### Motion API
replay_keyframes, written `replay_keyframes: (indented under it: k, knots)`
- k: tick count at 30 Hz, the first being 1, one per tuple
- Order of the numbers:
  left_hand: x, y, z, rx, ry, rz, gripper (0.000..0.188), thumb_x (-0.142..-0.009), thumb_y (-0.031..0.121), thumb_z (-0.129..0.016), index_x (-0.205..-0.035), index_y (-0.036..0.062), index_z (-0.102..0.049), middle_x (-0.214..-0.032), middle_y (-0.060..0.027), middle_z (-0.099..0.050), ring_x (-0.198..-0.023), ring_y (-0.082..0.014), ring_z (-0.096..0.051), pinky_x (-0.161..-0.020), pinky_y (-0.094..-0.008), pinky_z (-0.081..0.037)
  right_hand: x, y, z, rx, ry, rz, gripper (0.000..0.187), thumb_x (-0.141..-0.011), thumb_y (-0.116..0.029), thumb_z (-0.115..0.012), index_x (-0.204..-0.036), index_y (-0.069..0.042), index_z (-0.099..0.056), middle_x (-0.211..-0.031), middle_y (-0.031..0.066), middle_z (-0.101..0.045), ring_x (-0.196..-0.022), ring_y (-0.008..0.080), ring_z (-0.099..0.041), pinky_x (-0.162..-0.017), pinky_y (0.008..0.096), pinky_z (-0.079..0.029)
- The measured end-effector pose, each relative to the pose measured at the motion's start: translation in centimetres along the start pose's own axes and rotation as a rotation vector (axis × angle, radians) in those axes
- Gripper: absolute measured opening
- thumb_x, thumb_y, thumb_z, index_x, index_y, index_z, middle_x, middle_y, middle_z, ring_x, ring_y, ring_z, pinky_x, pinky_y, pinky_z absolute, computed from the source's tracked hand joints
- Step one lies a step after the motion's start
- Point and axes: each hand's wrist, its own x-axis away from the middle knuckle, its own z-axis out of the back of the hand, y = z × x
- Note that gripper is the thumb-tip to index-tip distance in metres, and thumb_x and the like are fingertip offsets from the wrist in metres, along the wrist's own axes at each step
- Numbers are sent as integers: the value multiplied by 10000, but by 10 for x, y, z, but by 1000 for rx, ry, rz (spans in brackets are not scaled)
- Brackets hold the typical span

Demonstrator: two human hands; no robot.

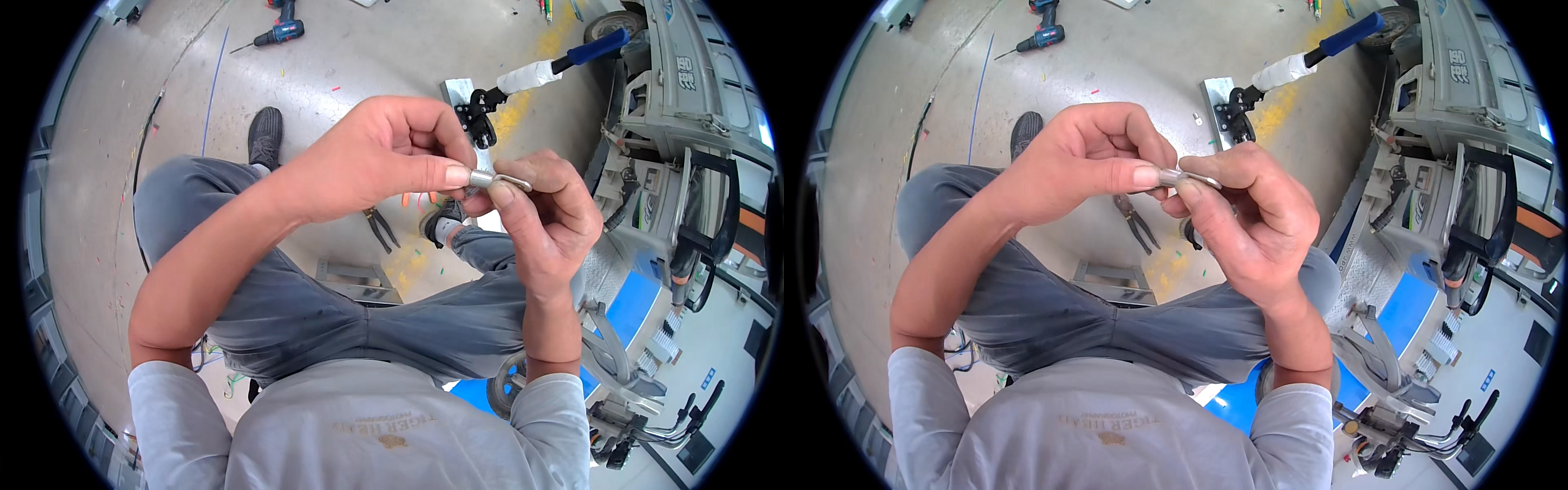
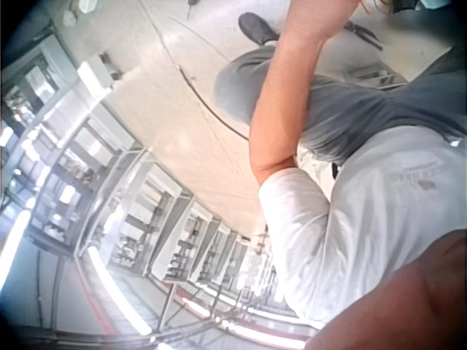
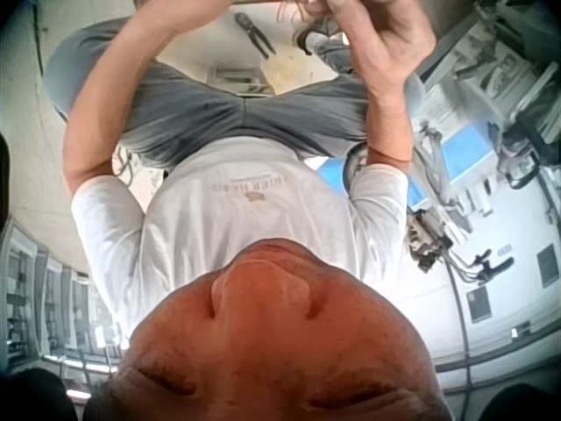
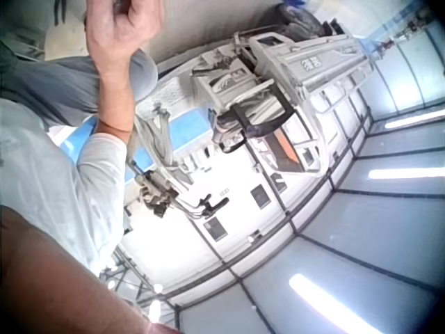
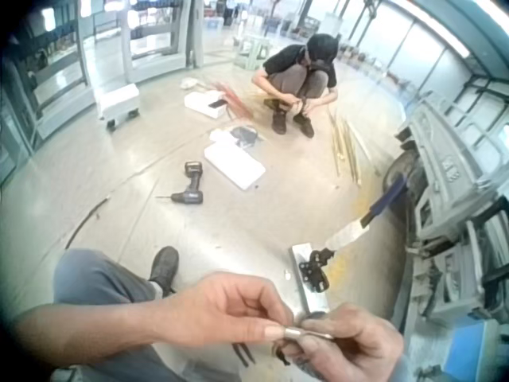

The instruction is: The person sits on the floor and strips the ends of black cables using pliers. They insert metal terminals onto the stripped wire ends and use a crimping tool to secure them. The person repeats this process for multiple cables.

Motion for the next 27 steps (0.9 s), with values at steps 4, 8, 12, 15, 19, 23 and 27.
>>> replay_keyframes:
  k: [4, 8, 12, 15, 19, 23, 27]
  knots:
    - [3, -7, -8, -93, 104, 20, 94, -993, 89, -705, -1044, 18, -670, -1093, -72, -722, -1013, -129, -674, -893, -288, -551, 1, -4, 4, 56, -6, -136, 112, -941, 90, -672, -1051, 110, -679, -910, 128, -703, -781, 149, -745, -636, 232, -592]
    - [1, -27, -8, -59, 128, -19, 103, -1009, 82, -683, -1081, 10, -670, -1119, -81, -717, -1019, -129, -673, -908, -297, -556, 2, -1, 4, 43, 27, -240, 87, -945, 79, -663, -1029, 100, -674, -877, 100, -711, -746, 120, -724, -616, 220, -572]
    - [0, -35, -7, -13, 140, -20, 101, -1021, 77, -664, -1091, 5, -666, -1141, -95, -714, -1020, -134, -677, -920, -305, -559, 3, 7, 3, -4, 51, -269, 71, -947, 80, -648, -1015, 92, -665, -866, 88, -711, -724, 101, -703, -607, 213, -559]
    - [0, -39, -7, -29, 136, -39, 86, -1020, 65, -660, -1085, 8, -666, -1149, -99, -713, -1012, -133, -682, -910, -300, -560, 3, 7, 4, 10, 54, -289, 70, -945, 81, -644, -1012, 91, -661, -861, 86, -706, -711, 96, -694, -605, 215, -558]
    - [1, -40, -7, -54, 138, -11, 69, -1014, 58, -667, -1070, 17, -668, -1148, -97, -714, -1007, -130, -685, -898, -289, -560, 4, 11, 5, -17, 35, -319, 76, -945, 78, -648, -1020, 88, -658, -856, 86, -699, -702, 94, -687, -600, 220, -555]
    - [2, -39, -9, -50, 151, 31, 57, -1005, 58, -682, -1050, 25, -674, -1148, -92, -716, -1011, -131, -688, -900, -285, -560, 7, 13, 7, -39, 38, -359, 76, -947, 82, -641, -1022, 87, -654, -863, 88, -694, -704, 95, -686, -602, 226, -554]
    - [1, -40, -3, -14, 132, 83, 51, -987, 56, -700, -1027, 31, -680, -1146, -91, -718, -1016, -134, -691, -918, -292, -558, 12, 16, 6, -73, 34, -330, 76, -949, 89, -630, -1021, 86, -653, -871, 87, -690, -712, 101, -689, -609, 230, -555]
